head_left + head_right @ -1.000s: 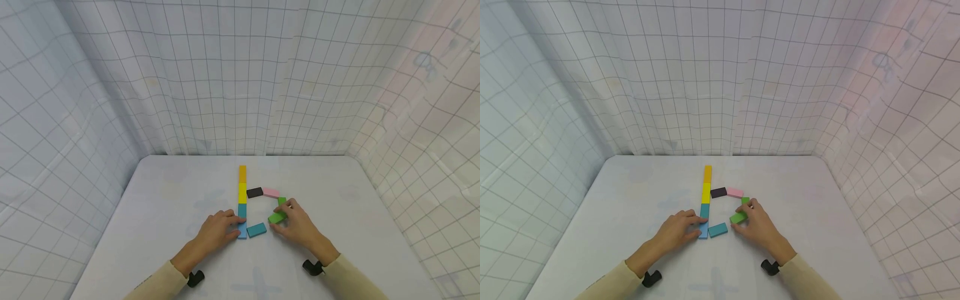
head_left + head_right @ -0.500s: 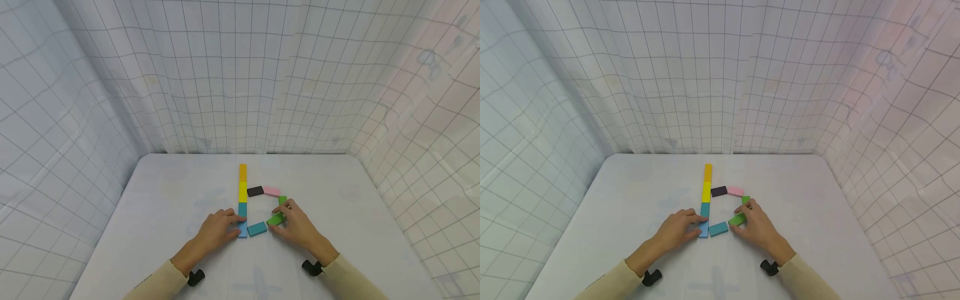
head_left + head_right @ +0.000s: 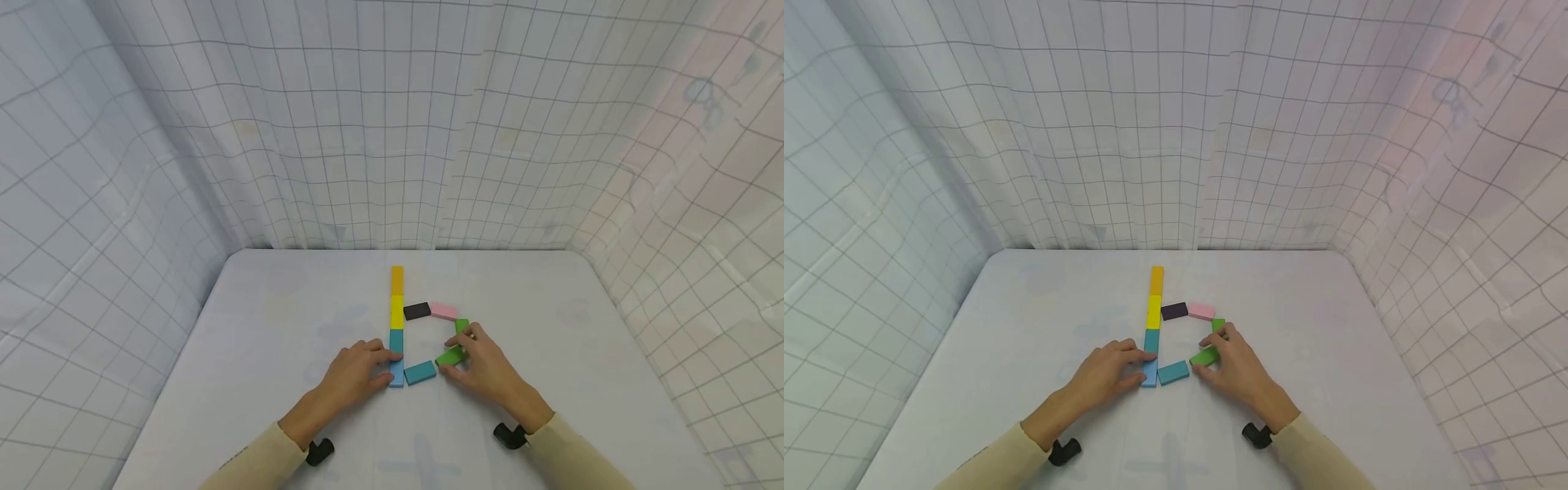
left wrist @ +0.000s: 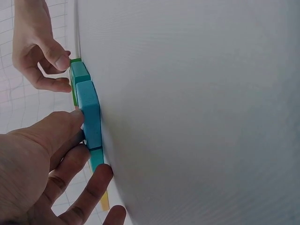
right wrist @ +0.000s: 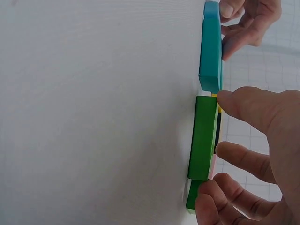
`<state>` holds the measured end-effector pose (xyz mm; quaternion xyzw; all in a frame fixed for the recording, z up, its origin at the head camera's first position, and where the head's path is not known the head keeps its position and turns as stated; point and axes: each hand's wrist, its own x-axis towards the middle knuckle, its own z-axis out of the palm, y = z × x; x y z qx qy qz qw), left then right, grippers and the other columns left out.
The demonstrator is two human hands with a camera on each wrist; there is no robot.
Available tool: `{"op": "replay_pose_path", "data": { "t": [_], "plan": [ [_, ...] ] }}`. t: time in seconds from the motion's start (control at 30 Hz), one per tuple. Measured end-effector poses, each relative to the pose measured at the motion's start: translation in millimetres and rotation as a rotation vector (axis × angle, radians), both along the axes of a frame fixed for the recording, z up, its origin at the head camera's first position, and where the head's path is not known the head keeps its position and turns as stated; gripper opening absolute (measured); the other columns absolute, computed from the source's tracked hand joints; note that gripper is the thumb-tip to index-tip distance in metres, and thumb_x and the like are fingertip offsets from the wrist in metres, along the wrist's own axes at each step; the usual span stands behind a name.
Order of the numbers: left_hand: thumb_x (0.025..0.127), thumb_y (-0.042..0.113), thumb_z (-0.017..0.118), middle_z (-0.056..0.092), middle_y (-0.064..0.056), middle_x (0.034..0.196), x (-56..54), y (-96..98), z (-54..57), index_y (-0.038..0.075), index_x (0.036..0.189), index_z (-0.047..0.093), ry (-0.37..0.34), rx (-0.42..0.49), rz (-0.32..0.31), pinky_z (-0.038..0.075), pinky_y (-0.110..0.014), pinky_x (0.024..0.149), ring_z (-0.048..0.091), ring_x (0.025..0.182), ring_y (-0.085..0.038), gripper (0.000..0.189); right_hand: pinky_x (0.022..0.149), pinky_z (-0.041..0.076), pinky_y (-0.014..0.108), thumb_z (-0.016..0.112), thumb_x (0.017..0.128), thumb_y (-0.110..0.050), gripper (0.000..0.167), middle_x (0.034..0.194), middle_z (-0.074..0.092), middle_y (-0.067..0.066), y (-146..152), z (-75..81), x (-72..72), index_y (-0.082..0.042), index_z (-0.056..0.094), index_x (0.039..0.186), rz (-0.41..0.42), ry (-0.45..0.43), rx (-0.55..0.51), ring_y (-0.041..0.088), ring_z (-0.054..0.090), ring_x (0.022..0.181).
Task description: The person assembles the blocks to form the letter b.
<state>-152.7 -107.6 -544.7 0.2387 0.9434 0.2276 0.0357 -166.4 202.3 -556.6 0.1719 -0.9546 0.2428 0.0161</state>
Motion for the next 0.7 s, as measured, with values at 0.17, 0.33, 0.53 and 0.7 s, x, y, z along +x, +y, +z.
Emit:
{"op": "replay_pose_path", "data": {
  "t": [0.17, 0.33, 0.53, 0.7],
  "plan": [
    [0.101, 0.025, 0.093, 0.078, 0.000, 0.125, 0.7, 0.8, 1.3, 0.025, 0.143, 0.085, -0.015, -0.008, 0.011, 0.054, -0.043, 0.085, 0.067, 0.107, -0.021, 0.042, 0.090, 0.059, 0.029, 0.101, 0.095, -0.033, 0.042, 0.128, 0.064, 0.007, 0.7, -0.4, -0.5, -0.014, 0.084, 0.128, 0.001, -0.002, -0.010, 0.011, 0.061, 0.100],
    [0.102, 0.024, 0.092, 0.079, 0.000, 0.127, 0.5, 0.5, 1.3, 0.026, 0.143, 0.085, -0.020, -0.001, 0.010, 0.056, -0.046, 0.087, 0.068, 0.109, -0.022, 0.041, 0.091, 0.061, 0.033, 0.101, 0.094, -0.034, 0.043, 0.127, 0.066, 0.007, 0.3, 0.2, -0.3, -0.015, 0.084, 0.129, 0.008, 0.046, 0.011, 0.013, 0.061, 0.103],
    [0.102, 0.025, 0.092, 0.078, 0.000, 0.126, -0.8, 0.8, 0.3, 0.026, 0.143, 0.085, -0.020, -0.005, 0.012, 0.056, -0.047, 0.087, 0.068, 0.109, -0.022, 0.042, 0.101, 0.059, 0.047, 0.099, 0.095, -0.036, 0.041, 0.130, 0.068, 0.003, -0.9, 0.6, 0.3, -0.021, 0.086, 0.132, 0.133, 0.146, 0.026, 0.021, 0.062, 0.116],
    [0.102, 0.025, 0.092, 0.078, 0.000, 0.127, -1.0, -0.3, -0.5, 0.026, 0.143, 0.085, -0.011, -0.001, 0.008, 0.056, -0.047, 0.087, 0.069, 0.110, -0.023, 0.042, 0.102, 0.055, 0.047, 0.098, 0.096, -0.039, 0.040, 0.132, 0.069, 0.000, -2.5, -0.2, 1.1, -0.028, 0.087, 0.133, 0.183, 0.127, 0.065, 0.021, 0.060, 0.121]
  ]
}}
